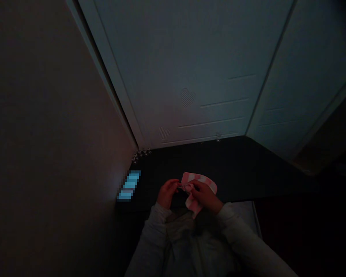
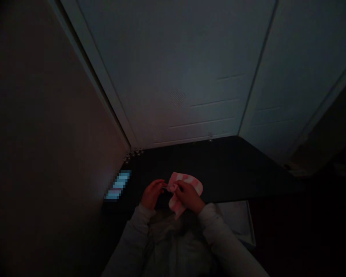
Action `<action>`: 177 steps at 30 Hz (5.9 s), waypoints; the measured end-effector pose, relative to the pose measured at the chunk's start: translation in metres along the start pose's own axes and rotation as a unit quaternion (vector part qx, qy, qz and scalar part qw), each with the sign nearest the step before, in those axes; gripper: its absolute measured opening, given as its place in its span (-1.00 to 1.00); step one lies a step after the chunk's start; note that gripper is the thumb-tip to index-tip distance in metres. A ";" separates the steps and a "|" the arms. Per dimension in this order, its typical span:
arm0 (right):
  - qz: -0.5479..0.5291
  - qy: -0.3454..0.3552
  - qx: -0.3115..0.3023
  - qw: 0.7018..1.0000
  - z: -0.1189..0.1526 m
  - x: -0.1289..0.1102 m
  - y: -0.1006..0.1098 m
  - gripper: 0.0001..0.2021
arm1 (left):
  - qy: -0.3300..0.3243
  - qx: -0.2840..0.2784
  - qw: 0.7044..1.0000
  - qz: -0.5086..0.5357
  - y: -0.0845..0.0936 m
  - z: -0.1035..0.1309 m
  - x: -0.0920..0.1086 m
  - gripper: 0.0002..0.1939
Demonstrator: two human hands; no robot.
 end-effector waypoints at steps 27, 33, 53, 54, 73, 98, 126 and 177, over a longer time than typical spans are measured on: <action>0.001 0.001 0.009 1.000 -0.001 0.001 0.001 -0.78 | -0.004 0.000 1.000 -0.013 0.000 0.000 0.000 -0.70; -0.003 -0.003 0.003 1.000 0.000 0.002 0.000 -0.79 | -0.012 -0.006 1.000 -0.004 -0.001 0.001 0.001 -0.71; -0.006 0.010 0.003 1.000 0.000 0.000 0.000 -0.79 | -0.017 -0.013 1.000 -0.002 0.000 -0.001 -0.001 -0.73; -0.003 0.009 0.003 1.000 0.000 0.000 0.000 -0.79 | -0.018 -0.012 1.000 -0.002 0.000 -0.001 -0.001 -0.73; 0.022 -0.004 0.008 1.000 0.001 -0.001 0.000 -0.82 | -0.014 -0.011 1.000 -0.010 0.001 -0.001 -0.002 -0.72; 0.004 -0.006 -0.003 1.000 0.001 -0.004 0.002 -0.85 | -0.011 -0.007 1.000 -0.016 0.001 -0.001 -0.001 -0.71; 0.019 -0.009 0.011 1.000 0.001 0.001 0.001 -0.86 | -0.009 -0.001 1.000 -0.020 0.001 0.000 0.000 -0.71; 0.028 -0.020 0.012 0.999 -0.001 -0.002 0.001 -0.84 | -0.006 0.003 1.000 -0.007 0.003 -0.001 -0.002 -0.73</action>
Point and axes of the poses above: each hand's wrist, its own z-axis away from the middle knuckle, its own y-axis out of the back of the hand, x = y × z, the point moved 5 cm from there along -z, towards the middle knuckle, and after that the axes turned 5 degrees about -y, right-handed, at the moved point
